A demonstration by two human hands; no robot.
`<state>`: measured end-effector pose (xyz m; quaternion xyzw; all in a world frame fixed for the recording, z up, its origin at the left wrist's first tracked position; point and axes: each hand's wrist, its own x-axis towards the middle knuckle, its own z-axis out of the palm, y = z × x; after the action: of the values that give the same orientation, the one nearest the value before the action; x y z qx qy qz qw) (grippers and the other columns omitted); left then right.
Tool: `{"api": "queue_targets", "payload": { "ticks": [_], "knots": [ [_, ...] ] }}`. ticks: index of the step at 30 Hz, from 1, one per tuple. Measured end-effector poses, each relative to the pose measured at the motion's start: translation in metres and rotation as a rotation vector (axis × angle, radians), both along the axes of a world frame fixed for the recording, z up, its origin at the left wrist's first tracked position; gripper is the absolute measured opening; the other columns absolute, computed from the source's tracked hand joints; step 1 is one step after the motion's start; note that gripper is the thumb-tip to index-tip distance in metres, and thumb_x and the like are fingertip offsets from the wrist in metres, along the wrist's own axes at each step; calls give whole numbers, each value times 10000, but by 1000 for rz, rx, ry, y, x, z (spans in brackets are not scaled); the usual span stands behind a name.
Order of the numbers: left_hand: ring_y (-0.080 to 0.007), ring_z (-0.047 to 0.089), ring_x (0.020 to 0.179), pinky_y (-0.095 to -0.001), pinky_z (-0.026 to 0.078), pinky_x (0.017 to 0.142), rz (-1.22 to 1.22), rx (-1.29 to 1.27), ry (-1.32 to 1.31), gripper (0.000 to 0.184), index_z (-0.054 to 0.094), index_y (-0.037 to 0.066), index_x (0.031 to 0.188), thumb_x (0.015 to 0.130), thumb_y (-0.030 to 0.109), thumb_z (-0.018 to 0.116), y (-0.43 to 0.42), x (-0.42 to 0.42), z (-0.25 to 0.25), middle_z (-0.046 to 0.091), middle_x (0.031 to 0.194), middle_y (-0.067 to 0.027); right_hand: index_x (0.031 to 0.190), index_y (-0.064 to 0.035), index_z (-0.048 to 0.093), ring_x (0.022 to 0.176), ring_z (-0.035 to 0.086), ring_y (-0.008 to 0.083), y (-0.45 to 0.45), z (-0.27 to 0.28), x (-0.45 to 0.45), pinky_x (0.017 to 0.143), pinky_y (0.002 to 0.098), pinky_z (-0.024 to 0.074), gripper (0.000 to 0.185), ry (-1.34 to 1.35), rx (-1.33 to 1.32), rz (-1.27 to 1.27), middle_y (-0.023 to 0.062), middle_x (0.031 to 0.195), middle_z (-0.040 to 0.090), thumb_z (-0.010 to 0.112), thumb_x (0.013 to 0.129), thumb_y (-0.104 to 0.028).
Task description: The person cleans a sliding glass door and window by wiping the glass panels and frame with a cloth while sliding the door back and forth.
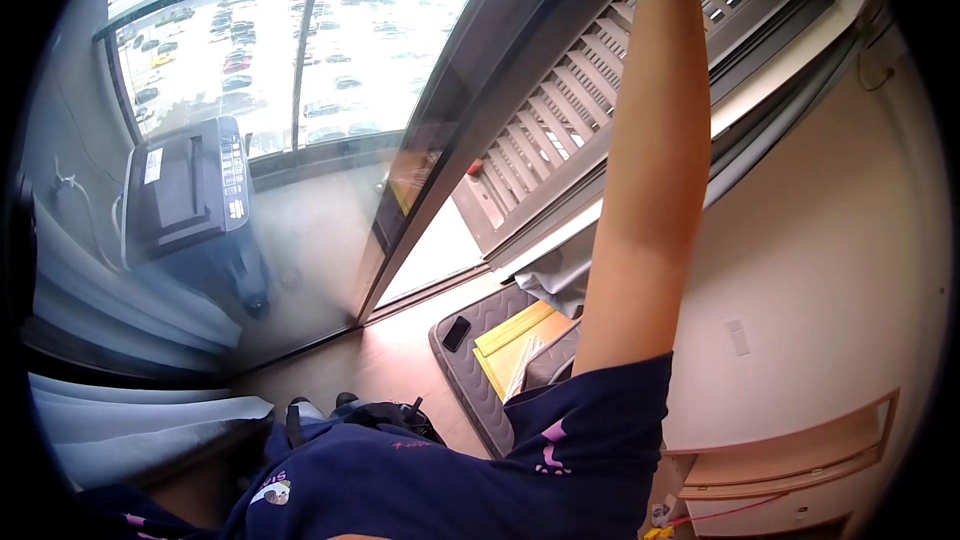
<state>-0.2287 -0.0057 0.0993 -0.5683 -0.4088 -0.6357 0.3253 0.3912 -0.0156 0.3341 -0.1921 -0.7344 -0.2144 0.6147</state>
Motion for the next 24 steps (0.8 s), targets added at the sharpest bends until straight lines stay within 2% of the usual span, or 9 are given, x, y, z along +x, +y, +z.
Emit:
{"api": "queue_targets", "payload": {
  "ticks": [6,9,10,11,12,15,20,23,24],
  "knots": [
    [-350,345,1186,-420,280,984,8,-35,21,582,358,-26,1253,886,424,322,-10,8,-27,305,1320,-226,793,-94,415,355,357,41,-1,-64,-18,305,171,265,177,95,35,95,-26,547,413,444,912,-222],
    [-351,348,1184,-421,281,983,4,-52,37,583,361,-27,1251,885,425,323,-15,13,-38,308,1317,-227,809,-80,437,370,345,29,0,-113,-26,319,158,254,171,326,84,82,-21,604,444,453,909,-217],
    [-352,348,1183,-421,282,983,2,-56,38,583,362,-28,1250,885,425,323,-18,14,-42,309,1316,-228,880,-58,504,429,386,38,0,-133,-31,374,145,289,156,403,104,138,-21,631,448,470,900,-208],
    [-352,349,1182,-421,282,982,1,-59,42,583,362,-28,1249,885,425,323,-20,15,-46,310,1315,-228,1082,-14,352,758,506,142,-7,-156,-19,708,246,400,299,359,158,-554,89,842,477,392,906,-254],
    [-353,350,1182,-421,282,982,2,-62,48,583,363,-29,1248,885,425,324,-23,16,-51,311,1314,-229,1129,12,337,837,503,157,-6,-179,-19,762,259,394,397,393,133,-422,110,917,467,444,883,-281],
    [-354,352,1180,-421,284,981,-6,-74,46,583,366,-30,1246,885,426,324,-32,20,-68,314,1312,-230,1161,14,329,822,466,95,-13,-257,-31,754,237,379,353,523,23,-399,59,921,460,438,896,-191],
    [-356,355,1176,-422,286,979,-25,-105,48,584,370,-32,1242,885,427,325,-48,28,-99,320,1307,-233,1307,-35,191,453,370,31,-33,-409,-60,432,105,309,479,786,-361,137,-8,602,385,411,913,-194],
    [-357,357,1174,-422,287,978,-42,-145,47,584,373,-34,1239,884,428,326,-58,32,-123,323,1304,-235,1342,20,42,1115,368,196,-23,-507,-38,977,314,223,628,533,-300,-654,148,1228,289,394,900,-257],
    [-358,358,1174,-422,287,978,-42,-152,52,584,374,-34,1238,884,428,326,-63,34,-130,324,1303,-235,1338,24,51,1128,349,201,-19,-507,-38,985,320,204,615,589,-291,-558,152,1247,268,389,899,-243]
  ]
}}
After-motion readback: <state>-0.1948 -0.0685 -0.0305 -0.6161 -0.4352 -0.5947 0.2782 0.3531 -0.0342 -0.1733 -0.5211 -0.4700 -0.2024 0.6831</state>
